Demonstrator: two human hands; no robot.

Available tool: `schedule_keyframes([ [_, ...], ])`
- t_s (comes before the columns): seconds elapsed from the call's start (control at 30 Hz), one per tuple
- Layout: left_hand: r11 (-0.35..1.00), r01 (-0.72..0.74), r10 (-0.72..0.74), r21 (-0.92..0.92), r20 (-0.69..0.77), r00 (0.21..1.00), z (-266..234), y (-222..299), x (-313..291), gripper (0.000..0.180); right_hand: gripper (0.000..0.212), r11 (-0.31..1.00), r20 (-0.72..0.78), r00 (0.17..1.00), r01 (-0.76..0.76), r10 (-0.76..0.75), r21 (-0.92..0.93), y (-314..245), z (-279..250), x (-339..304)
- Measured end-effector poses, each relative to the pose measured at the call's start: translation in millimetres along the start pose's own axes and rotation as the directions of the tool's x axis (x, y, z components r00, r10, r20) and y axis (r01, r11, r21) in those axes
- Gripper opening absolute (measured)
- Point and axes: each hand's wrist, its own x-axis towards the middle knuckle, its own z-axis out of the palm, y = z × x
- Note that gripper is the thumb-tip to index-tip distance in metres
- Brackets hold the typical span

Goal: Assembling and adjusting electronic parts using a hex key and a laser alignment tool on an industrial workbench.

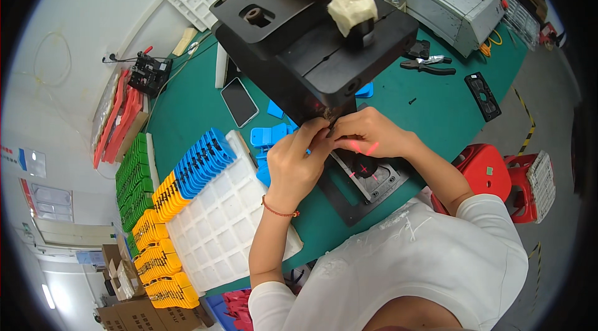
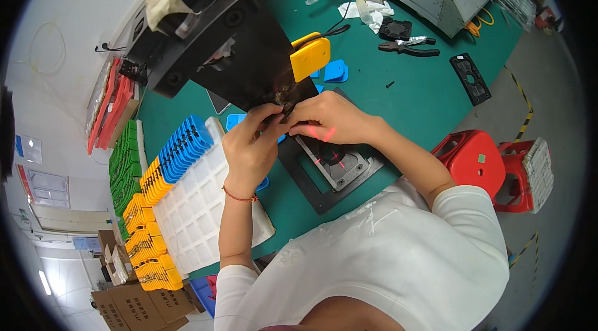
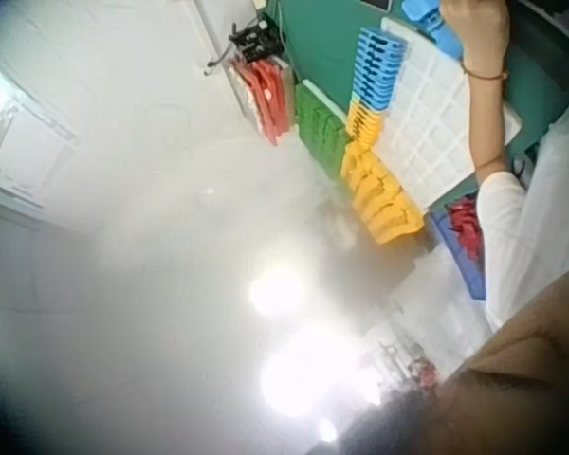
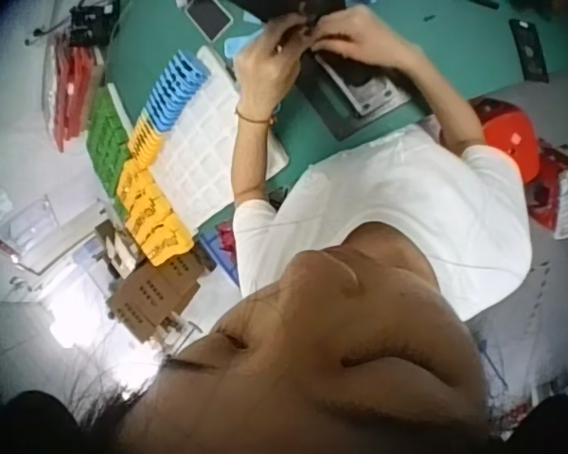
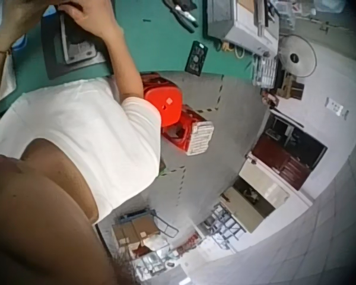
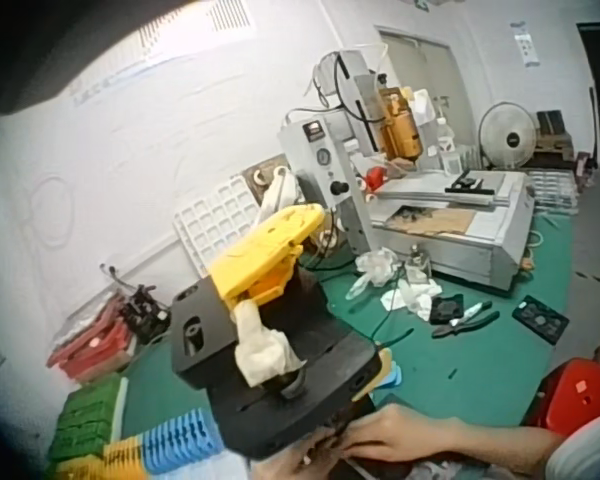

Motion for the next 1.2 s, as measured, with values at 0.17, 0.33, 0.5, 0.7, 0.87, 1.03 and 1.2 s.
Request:
schedule_keyframes([
  [0.17, 0.998, 0.062, -0.062, -0.015, -0.011, 0.998, -1.1, 4.5, 2.1, 0.018, 0.011, 0.998, -0.054, 0.998, -0.039, 0.041, 0.04, 0.4, 2.5, -3.3],
  [0.33, 0.99, 0.12, -0.12, -0.068, 0.0, 0.993, -5.0, 6.3, 2.4, 0.02, 0.013, 0.996, -0.087, 0.993, -0.083, 0.084, 0.017, 2.3, 3.6, -7.2],
  [0.5, 0.988, 0.14, -0.14, -0.067, 0.01, 0.99, -8.2, 7.4, -0.4, 0.017, 0.015, 0.998, -0.129, 0.99, -0.057, 0.059, 0.019, 4.3, 7.7, -7.4],
  [0.7, 0.98, 0.181, -0.179, -0.079, 0.028, 0.983, -23.0, 10.7, -0.7, 0.019, 0.015, 1.0, -0.191, 0.982, 0.008, -0.003, 0.025, 10.6, 13.2, -9.5],
  [0.87, 0.979, 0.199, -0.199, -0.05, 0.015, 0.98, -32.2, 12.5, -3.6, 0.018, 0.013, 1.0, -0.223, 0.975, -0.007, 0.013, 0.026, 8.3, 16.5, -9.4],
  [1.03, 0.973, 0.227, -0.226, -0.049, 0.013, 0.974, -35.9, 15.0, -5.7, 0.019, 0.012, 0.997, -0.231, 0.972, -0.038, 0.053, 0.066, 9.5, 17.0, -9.4],
  [1.2, 0.966, 0.256, -0.256, -0.044, 0.009, 0.967, -35.9, 18.8, -5.2, 0.021, 0.005, 0.989, -0.298, 0.951, -0.037, 0.08, 0.146, 0.6, 12.5, -10.5],
])
